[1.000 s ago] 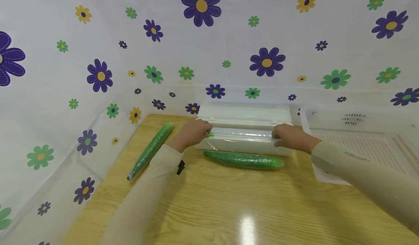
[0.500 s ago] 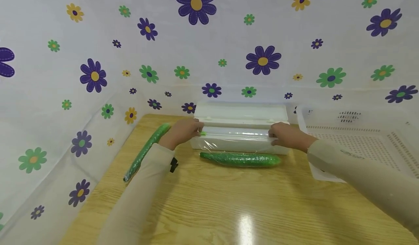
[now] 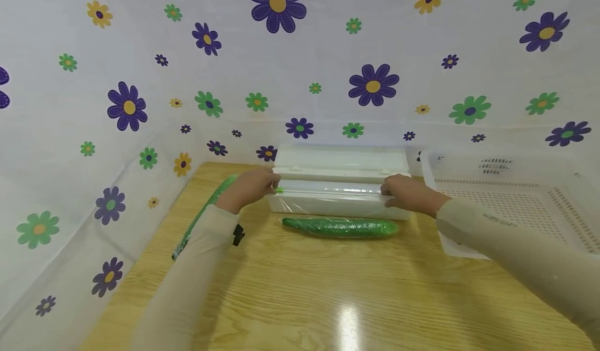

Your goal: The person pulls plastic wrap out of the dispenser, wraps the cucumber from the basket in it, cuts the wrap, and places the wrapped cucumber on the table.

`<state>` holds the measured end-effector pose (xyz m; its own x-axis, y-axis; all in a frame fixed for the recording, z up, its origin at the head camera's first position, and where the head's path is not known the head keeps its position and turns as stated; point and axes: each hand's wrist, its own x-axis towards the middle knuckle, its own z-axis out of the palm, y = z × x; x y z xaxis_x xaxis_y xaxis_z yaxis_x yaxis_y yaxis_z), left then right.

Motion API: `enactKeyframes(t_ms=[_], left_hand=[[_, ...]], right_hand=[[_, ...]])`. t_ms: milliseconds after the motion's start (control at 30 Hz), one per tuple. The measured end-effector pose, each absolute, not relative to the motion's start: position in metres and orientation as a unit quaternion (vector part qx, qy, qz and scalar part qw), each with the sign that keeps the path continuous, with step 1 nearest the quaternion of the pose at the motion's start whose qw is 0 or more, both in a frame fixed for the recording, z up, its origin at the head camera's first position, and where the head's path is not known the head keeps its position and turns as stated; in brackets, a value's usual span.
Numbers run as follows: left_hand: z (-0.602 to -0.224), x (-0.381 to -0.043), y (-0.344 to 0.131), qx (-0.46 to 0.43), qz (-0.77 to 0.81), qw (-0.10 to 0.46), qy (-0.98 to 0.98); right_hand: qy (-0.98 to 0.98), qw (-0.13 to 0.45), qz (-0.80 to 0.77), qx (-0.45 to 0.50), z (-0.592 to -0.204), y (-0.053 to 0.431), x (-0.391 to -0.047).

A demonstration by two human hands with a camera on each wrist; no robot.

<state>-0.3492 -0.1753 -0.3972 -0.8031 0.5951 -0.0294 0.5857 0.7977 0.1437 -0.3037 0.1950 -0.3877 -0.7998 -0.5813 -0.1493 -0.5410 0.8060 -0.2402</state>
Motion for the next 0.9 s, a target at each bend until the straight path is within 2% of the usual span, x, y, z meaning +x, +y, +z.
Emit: enactKeyframes(t_ms=[433, 667, 800, 900], left_hand=[[-0.397, -0.346, -0.192, 0.329, 0.01, 0.006, 0.944], [-0.395, -0.347, -0.194, 0.295, 0.001, 0.006, 0.956], [-0.393, -0.339, -0.187, 0.253, -0.007, -0.042, 0.967], [-0.39, -0.323, -0.164, 0.269, 0.013, -0.097, 0.958]], right_hand=[[0.944, 0.107, -0.087, -0.299, -0.39, 0.192, -0.306], [0.947, 0.105, -0.085, -0.293, -0.39, 0.193, -0.305], [0.944, 0.106, -0.086, -0.3, -0.389, 0.193, -0.306], [0.943, 0.112, -0.092, -0.3, -0.388, 0.193, -0.307]])
